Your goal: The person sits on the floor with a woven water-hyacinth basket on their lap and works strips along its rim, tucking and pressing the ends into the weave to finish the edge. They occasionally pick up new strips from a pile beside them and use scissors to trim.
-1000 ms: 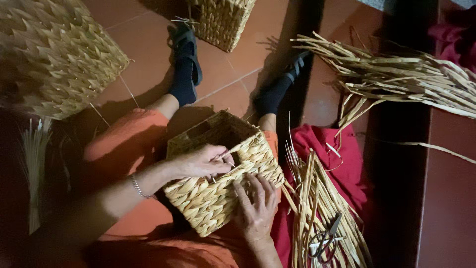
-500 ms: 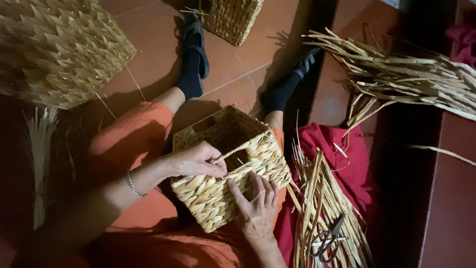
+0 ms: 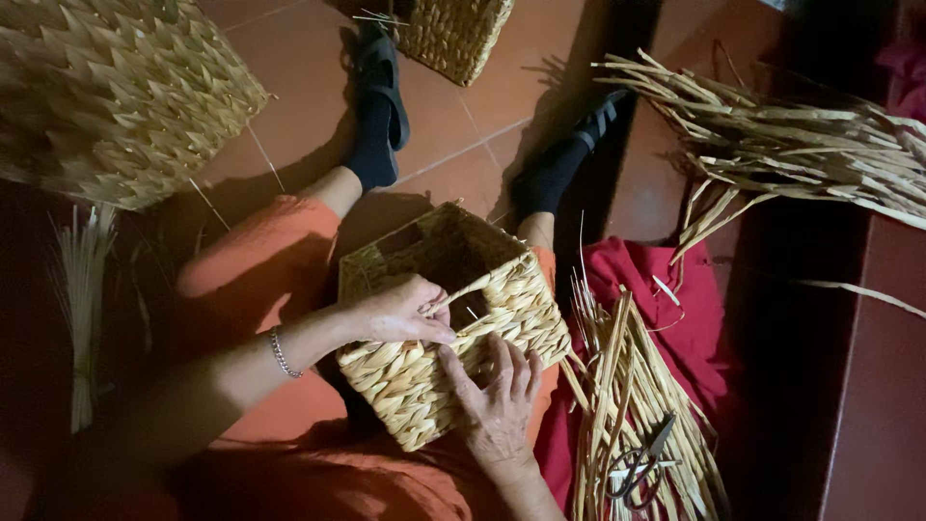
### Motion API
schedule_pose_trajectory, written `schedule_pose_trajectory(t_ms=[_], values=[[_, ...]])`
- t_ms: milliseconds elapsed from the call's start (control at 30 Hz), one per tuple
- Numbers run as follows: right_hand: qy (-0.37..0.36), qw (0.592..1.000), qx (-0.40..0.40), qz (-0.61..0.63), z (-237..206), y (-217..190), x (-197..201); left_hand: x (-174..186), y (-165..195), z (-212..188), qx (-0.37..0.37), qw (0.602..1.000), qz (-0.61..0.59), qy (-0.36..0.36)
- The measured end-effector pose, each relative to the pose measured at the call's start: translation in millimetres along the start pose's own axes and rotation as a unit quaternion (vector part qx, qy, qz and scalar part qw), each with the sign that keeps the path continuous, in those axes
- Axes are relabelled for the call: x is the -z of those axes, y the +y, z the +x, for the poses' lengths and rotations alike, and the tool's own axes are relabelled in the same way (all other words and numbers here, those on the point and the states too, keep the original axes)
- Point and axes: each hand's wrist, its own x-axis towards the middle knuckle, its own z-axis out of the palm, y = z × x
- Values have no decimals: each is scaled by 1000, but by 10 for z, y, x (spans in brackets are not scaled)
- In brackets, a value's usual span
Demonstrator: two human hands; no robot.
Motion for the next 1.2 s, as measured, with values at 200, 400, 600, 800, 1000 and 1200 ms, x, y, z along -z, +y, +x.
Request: schedule_pose_trajectory(t_ms=[200,400,600,800,1000,1200], values=[[-9,1000,7,-10,29,11,-23,-41,51,16,24,999,35,16],[-1,1000,-2,21,12,7,-39,-72,57,51,49,999,-22,11],[28,1000,-2,0,2,-8,-56,-88,-17,61,37,993,-107,-18],[34,999,-15,-10,-37,-34,-104,-39,-52,14,18,993,-93,-71],[18,1000,-22,-13,-23,-78,-101,-60,7,33,38,998,-43,-38],[43,999,-11,-12,81,-71,-32,48,46,-165,1,1000,-19,4]])
